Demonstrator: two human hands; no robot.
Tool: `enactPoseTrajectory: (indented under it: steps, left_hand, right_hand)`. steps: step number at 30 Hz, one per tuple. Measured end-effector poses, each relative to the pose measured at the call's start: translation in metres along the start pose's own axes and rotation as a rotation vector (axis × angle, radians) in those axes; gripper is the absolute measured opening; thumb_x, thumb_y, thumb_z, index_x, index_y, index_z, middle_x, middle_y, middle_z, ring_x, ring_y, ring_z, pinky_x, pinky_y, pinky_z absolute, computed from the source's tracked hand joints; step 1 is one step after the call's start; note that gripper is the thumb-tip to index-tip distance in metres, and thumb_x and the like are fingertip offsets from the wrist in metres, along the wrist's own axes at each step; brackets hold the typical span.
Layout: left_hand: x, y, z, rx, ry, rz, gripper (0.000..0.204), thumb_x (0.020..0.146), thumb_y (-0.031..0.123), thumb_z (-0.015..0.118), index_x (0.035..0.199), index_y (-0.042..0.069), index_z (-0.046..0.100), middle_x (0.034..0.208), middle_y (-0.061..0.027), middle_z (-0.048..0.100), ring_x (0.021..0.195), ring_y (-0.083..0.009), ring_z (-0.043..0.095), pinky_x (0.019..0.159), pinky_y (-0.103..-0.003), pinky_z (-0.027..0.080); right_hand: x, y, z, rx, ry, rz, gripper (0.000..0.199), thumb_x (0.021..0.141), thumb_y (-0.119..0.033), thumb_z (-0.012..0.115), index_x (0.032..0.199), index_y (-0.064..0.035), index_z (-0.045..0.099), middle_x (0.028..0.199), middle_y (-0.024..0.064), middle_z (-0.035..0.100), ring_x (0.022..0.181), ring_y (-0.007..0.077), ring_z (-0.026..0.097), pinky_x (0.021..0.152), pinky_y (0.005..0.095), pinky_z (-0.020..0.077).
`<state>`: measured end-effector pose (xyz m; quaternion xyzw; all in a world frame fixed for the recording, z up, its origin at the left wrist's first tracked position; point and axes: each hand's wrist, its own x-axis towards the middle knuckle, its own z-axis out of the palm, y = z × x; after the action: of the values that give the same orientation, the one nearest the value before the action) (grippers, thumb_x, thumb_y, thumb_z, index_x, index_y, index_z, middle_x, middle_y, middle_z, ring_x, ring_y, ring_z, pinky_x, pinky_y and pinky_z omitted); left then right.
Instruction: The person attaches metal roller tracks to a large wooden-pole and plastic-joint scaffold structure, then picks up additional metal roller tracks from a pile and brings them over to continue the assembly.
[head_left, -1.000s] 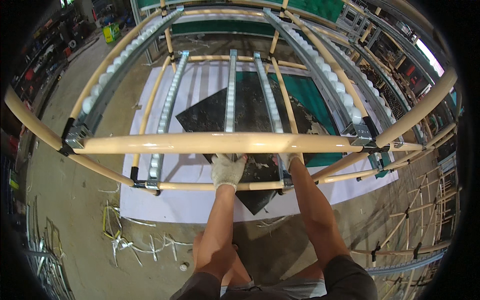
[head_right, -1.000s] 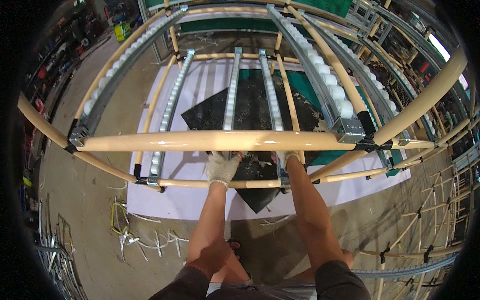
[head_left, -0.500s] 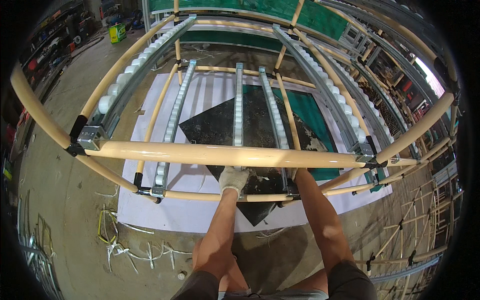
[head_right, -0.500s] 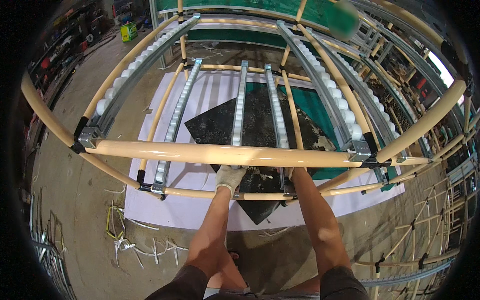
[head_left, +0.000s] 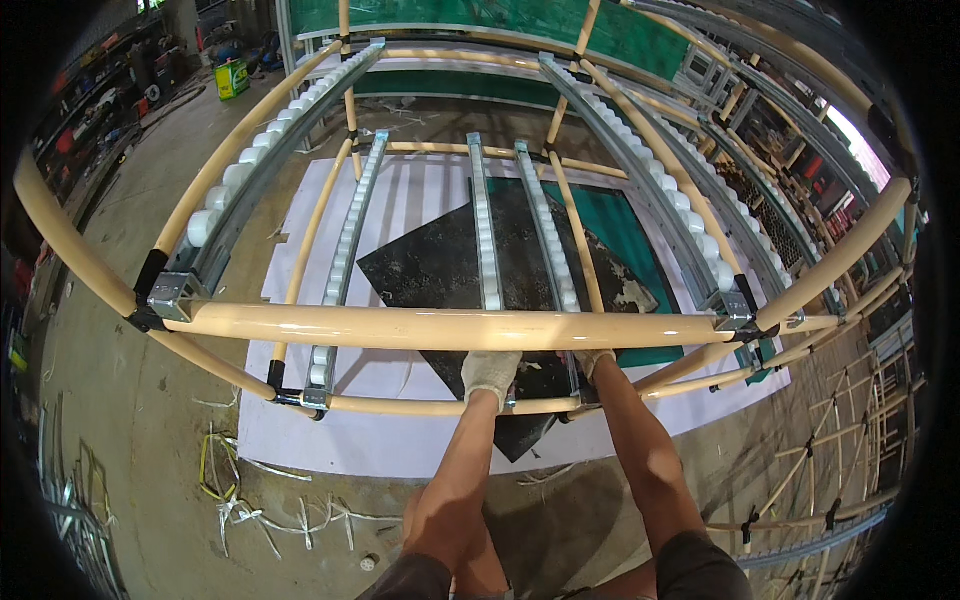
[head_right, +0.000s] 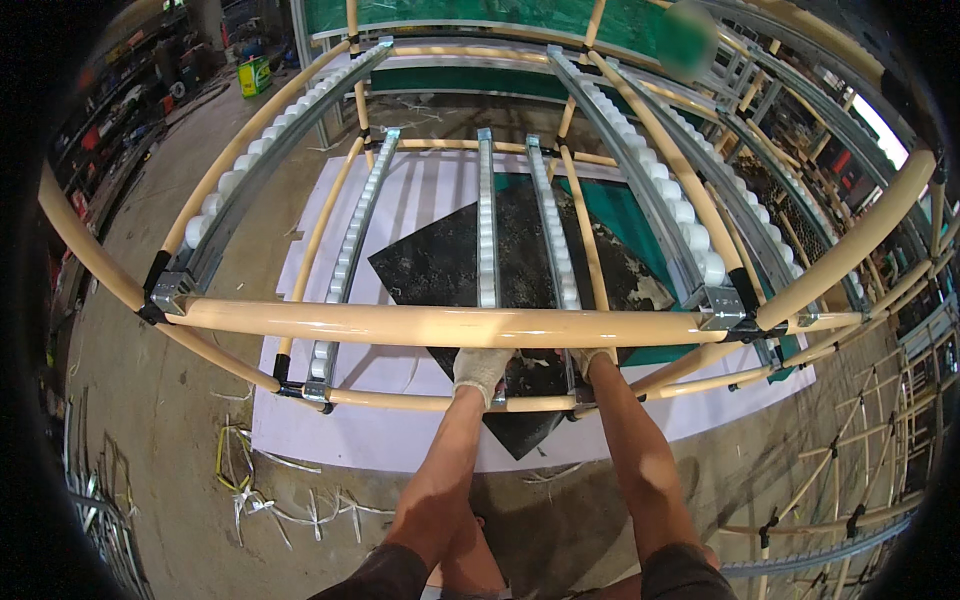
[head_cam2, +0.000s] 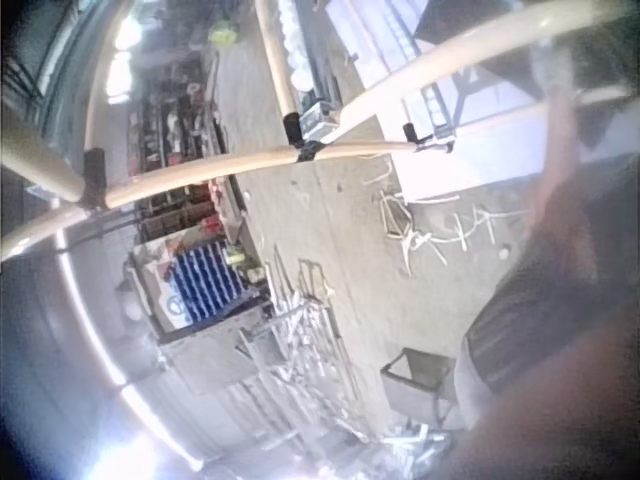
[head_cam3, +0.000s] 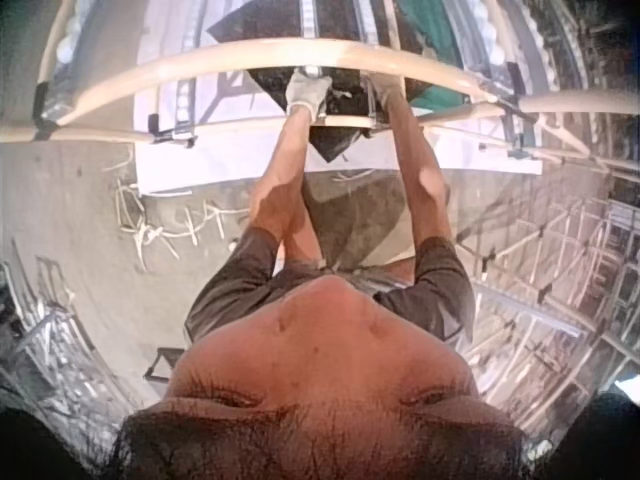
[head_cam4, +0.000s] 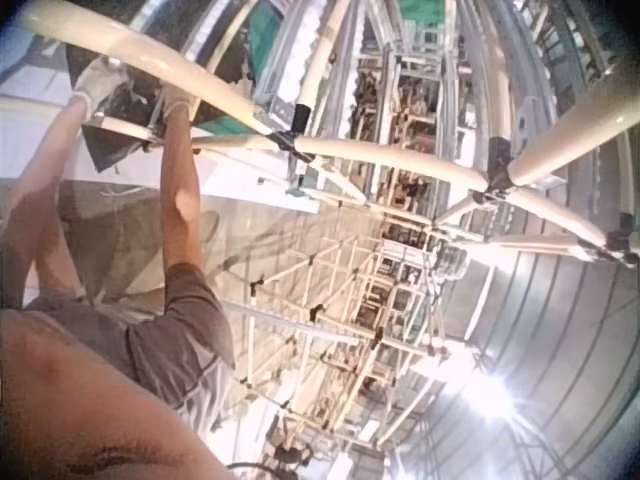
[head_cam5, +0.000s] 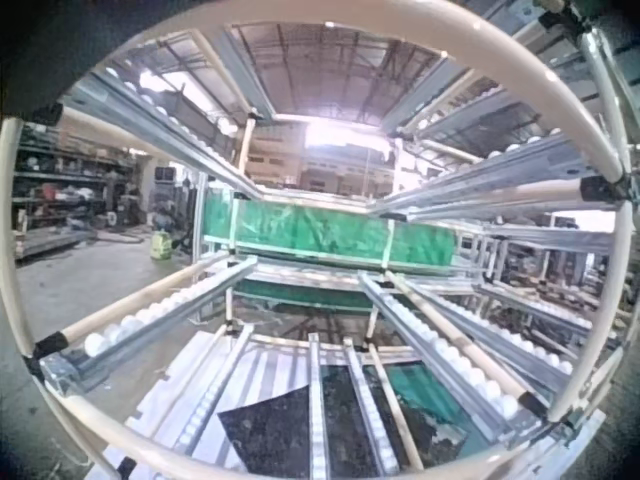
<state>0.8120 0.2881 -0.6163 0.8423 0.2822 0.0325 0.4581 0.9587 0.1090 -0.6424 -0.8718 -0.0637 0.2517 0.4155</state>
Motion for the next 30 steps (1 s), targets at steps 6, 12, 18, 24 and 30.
enactPoseTrajectory:
  steps: [6,12,18,24,30]
  left_hand:
    - [-0.008,0.004,0.009,0.093,0.103,-0.048,0.04,0.093,0.04,0.051,0.113,0.011,0.069,0.112,-0.0174,0.071,0.105,-0.0369,0.068,0.092,-0.044,0.054]
    - [0.008,-0.019,0.021,0.107,0.171,0.101,0.042,0.094,0.043,0.05,0.115,0.012,0.068,0.113,-0.0167,0.071,0.107,-0.0367,0.067,0.091,-0.046,0.054]
    - [-0.007,-0.007,0.005,0.036,0.081,0.052,0.048,0.096,0.048,0.048,0.125,0.014,0.065,0.124,-0.0163,0.067,0.114,-0.0343,0.064,0.095,-0.045,0.052]
    - [-0.012,0.004,0.005,0.0,0.127,-0.012,0.047,0.094,0.047,0.053,0.125,0.013,0.064,0.123,-0.0162,0.067,0.115,-0.034,0.064,0.097,-0.043,0.051]
    - [0.004,-0.005,-0.01,-0.498,-0.17,-0.176,0.046,0.091,0.045,0.061,0.12,0.01,0.065,0.109,-0.0123,0.071,0.099,-0.03,0.068,0.086,-0.042,0.054]
  right_hand:
    - [0.007,0.01,0.004,-0.612,0.078,-0.107,0.034,0.097,-0.038,0.06,0.116,-0.0095,0.062,0.098,0.0072,0.07,0.078,0.0193,0.068,0.066,0.0343,0.0575]
    - [0.008,0.011,-0.001,-0.047,0.006,-0.046,0.031,0.097,-0.033,0.06,0.115,-0.0081,0.061,0.097,0.0081,0.069,0.075,0.0193,0.068,0.063,0.0349,0.0575]
    - [0.012,0.021,-0.019,0.285,-0.126,-0.034,0.028,0.097,-0.029,0.06,0.114,-0.0066,0.06,0.095,0.009,0.069,0.072,0.0193,0.068,0.061,0.0354,0.0576]
    - [0.013,0.042,-0.017,0.456,-0.201,-0.102,0.024,0.098,-0.024,0.06,0.113,-0.0052,0.06,0.094,0.01,0.069,0.069,0.0193,0.067,0.058,0.0359,0.0576]
    - [-0.081,-0.012,0.007,0.542,-0.018,-0.065,0.021,0.092,-0.015,0.064,0.108,-0.0024,0.059,0.085,0.0108,0.067,0.06,0.0192,0.065,0.051,0.0346,0.0547]
